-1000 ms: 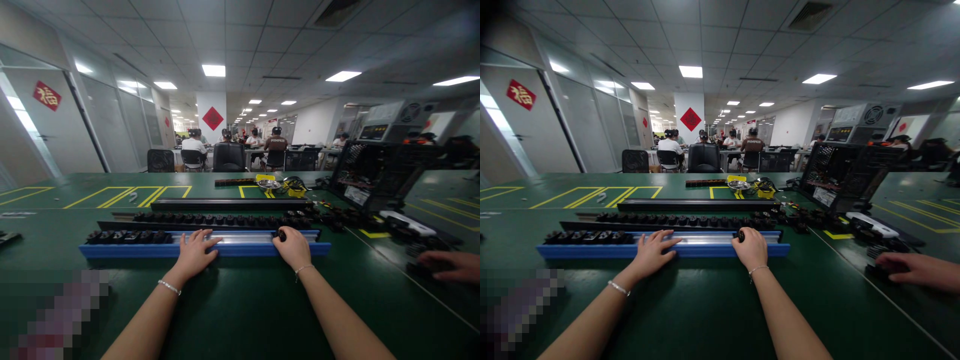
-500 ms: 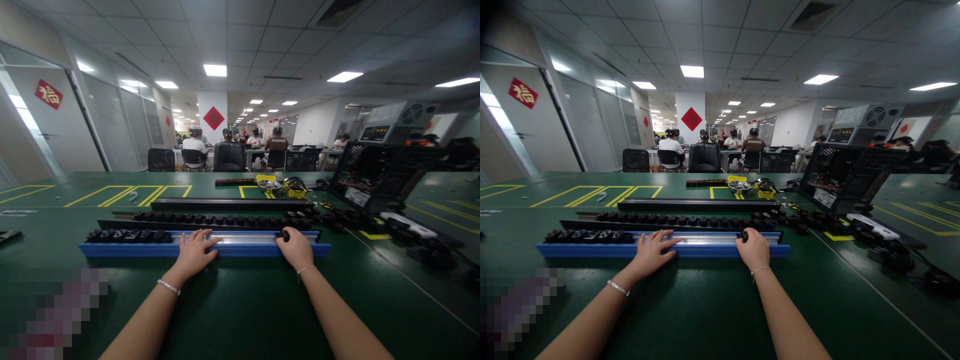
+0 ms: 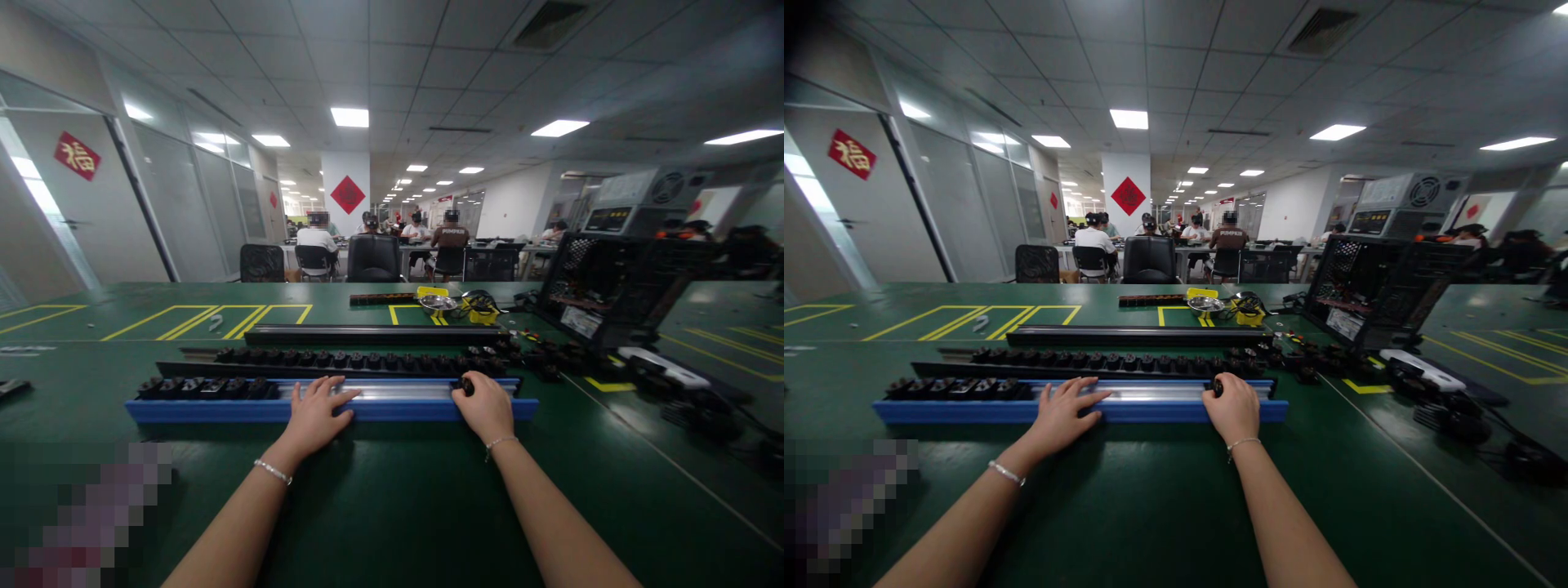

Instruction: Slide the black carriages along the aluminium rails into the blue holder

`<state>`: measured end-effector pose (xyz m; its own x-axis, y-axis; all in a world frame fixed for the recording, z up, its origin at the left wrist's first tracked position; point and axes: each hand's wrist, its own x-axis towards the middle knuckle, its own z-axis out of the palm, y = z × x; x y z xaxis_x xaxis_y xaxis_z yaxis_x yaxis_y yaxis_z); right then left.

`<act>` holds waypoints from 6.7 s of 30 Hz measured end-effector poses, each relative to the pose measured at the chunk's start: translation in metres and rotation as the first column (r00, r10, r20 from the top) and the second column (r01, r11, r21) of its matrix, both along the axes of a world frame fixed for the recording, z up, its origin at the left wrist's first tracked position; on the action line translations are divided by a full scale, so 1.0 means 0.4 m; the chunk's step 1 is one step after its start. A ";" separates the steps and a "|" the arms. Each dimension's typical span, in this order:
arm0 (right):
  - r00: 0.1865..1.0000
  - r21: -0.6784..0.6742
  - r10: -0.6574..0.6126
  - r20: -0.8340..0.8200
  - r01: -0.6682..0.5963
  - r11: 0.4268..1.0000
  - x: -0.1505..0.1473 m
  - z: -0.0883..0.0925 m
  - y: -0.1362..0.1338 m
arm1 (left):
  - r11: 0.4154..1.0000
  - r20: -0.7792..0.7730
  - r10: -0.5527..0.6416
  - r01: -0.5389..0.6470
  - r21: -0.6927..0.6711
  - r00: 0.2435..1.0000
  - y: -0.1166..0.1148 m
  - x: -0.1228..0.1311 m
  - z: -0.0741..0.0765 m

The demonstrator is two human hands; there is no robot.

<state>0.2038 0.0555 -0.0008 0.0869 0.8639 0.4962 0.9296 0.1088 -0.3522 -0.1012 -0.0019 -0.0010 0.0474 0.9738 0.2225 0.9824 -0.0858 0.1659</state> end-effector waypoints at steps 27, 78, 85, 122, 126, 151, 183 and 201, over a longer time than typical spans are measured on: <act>0.999 -0.016 -0.050 0.017 0.050 0.999 0.033 -0.005 0.013 | 0.999 0.009 -0.021 0.021 0.028 1.000 0.006 -0.008 -0.012; 0.992 -0.033 -0.125 0.003 0.126 0.992 0.072 -0.008 0.014 | 1.000 0.008 -0.015 0.015 -0.004 1.000 0.005 -0.005 -0.004; 0.989 -0.042 -0.149 0.022 0.150 0.988 0.077 -0.001 0.011 | 0.999 0.005 -0.026 0.026 0.018 1.000 0.005 -0.007 -0.008; 0.980 -0.022 -0.196 0.016 0.196 0.980 0.091 -0.010 0.014 | 1.000 0.021 -0.019 0.019 -0.005 1.000 0.005 -0.006 -0.004; 0.979 -0.028 -0.202 0.018 0.203 0.979 0.089 -0.010 0.015 | 1.000 0.023 -0.026 0.026 -0.002 0.999 0.005 -0.009 -0.007; 0.958 -0.153 -0.283 -0.056 0.272 0.950 0.101 0.008 0.010 | 1.000 0.005 -0.020 0.020 0.002 1.000 0.006 -0.007 -0.005; 0.965 -0.095 -0.237 -0.112 0.227 0.969 0.153 -0.012 0.024 | 1.000 0.017 -0.021 0.021 0.011 1.000 0.007 -0.007 -0.006; 0.917 -0.208 -0.345 -0.201 0.304 0.930 0.190 -0.026 0.041 | 1.000 0.015 -0.018 0.018 0.003 1.000 0.005 -0.007 -0.004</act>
